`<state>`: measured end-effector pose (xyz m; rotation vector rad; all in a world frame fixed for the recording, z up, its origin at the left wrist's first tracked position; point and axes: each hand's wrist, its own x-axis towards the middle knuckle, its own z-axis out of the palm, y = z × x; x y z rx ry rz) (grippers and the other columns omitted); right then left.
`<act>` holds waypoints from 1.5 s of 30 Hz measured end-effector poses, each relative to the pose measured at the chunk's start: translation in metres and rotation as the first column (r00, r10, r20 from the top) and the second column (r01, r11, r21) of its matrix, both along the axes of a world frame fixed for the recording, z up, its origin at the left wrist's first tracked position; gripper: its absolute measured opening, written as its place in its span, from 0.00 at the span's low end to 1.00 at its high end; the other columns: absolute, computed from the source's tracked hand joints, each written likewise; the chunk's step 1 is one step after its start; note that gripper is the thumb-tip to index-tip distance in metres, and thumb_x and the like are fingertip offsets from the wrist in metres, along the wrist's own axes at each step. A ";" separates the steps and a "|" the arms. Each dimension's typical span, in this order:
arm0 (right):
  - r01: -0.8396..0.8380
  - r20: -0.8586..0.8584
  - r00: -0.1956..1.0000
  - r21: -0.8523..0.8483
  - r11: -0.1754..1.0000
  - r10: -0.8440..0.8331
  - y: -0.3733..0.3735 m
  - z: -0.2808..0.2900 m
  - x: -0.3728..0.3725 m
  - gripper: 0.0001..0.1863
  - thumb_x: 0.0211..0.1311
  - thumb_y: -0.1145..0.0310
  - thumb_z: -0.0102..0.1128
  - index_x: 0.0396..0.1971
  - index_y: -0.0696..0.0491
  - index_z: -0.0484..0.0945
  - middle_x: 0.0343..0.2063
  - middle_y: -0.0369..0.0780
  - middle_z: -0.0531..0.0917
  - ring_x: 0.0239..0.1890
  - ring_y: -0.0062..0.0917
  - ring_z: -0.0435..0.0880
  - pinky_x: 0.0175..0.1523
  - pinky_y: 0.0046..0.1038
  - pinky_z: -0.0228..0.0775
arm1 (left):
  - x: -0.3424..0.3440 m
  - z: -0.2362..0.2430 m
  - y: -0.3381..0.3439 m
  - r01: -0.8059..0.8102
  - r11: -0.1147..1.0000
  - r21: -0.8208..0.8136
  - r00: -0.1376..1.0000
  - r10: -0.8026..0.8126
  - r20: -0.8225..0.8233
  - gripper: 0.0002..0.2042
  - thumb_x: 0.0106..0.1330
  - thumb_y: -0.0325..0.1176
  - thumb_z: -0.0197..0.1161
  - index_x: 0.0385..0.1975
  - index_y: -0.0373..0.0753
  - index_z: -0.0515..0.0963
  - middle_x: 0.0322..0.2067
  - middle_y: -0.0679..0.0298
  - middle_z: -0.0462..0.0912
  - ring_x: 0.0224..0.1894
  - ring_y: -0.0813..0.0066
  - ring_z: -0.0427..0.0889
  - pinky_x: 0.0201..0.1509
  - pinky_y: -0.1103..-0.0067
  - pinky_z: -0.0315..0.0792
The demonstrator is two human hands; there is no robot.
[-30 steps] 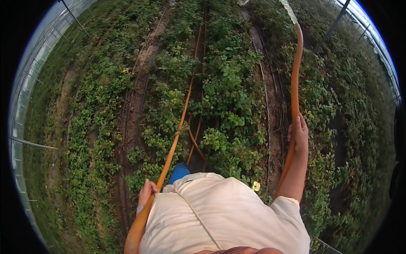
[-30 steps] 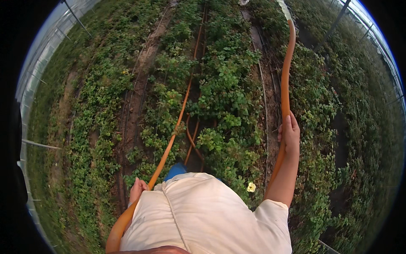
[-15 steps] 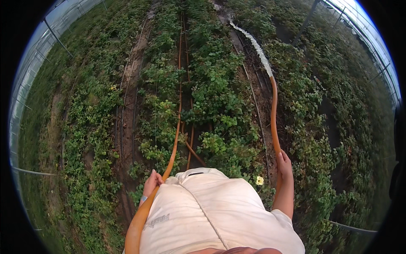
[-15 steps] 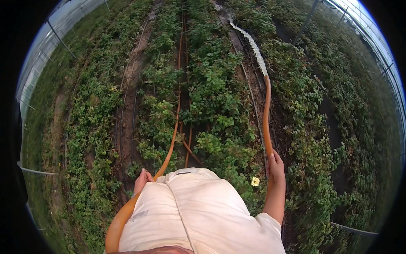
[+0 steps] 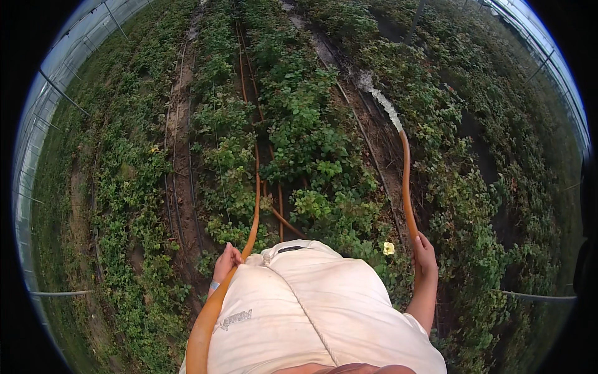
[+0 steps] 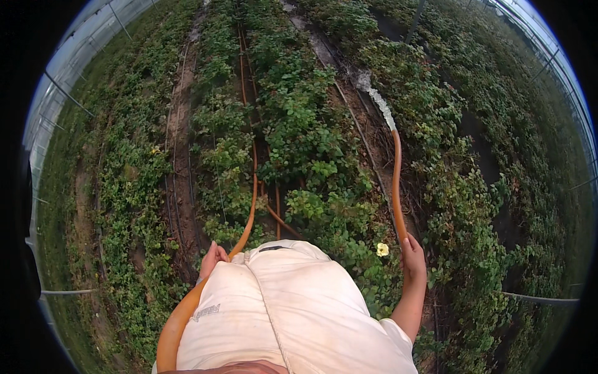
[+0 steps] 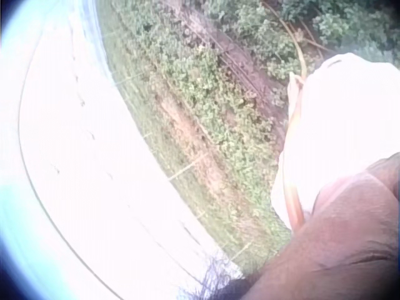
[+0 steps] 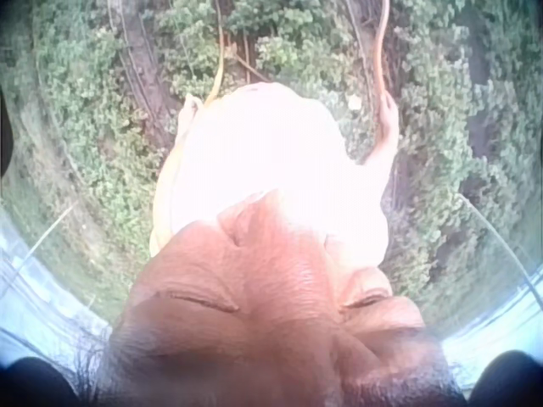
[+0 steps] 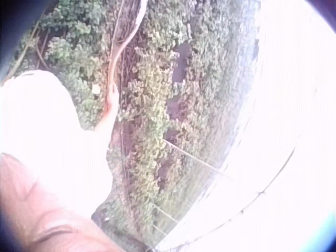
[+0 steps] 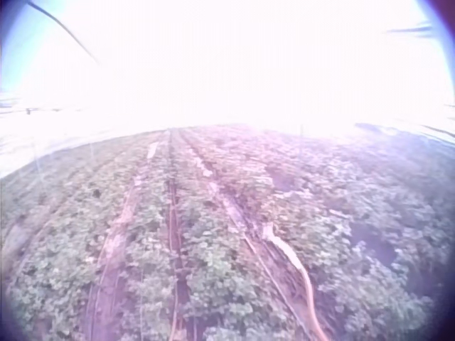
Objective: The person walks through a greenhouse while holding a hose and watering rows of green plants. The person moves along the rows, directing water onto the plants and soil.
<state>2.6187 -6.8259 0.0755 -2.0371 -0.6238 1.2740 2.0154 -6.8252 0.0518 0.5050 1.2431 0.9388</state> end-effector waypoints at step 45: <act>-0.101 0.064 0.993 0.087 0.991 0.095 0.060 0.069 -0.024 0.25 0.76 0.58 0.47 0.68 0.47 0.65 0.16 0.34 0.73 0.13 0.18 0.71 0.19 0.25 0.66 | 0.012 0.014 -0.018 -0.097 0.995 0.026 0.993 0.095 0.072 0.26 0.77 0.54 0.42 0.22 0.40 0.70 0.16 0.63 0.75 0.18 0.78 0.71 0.25 0.82 0.68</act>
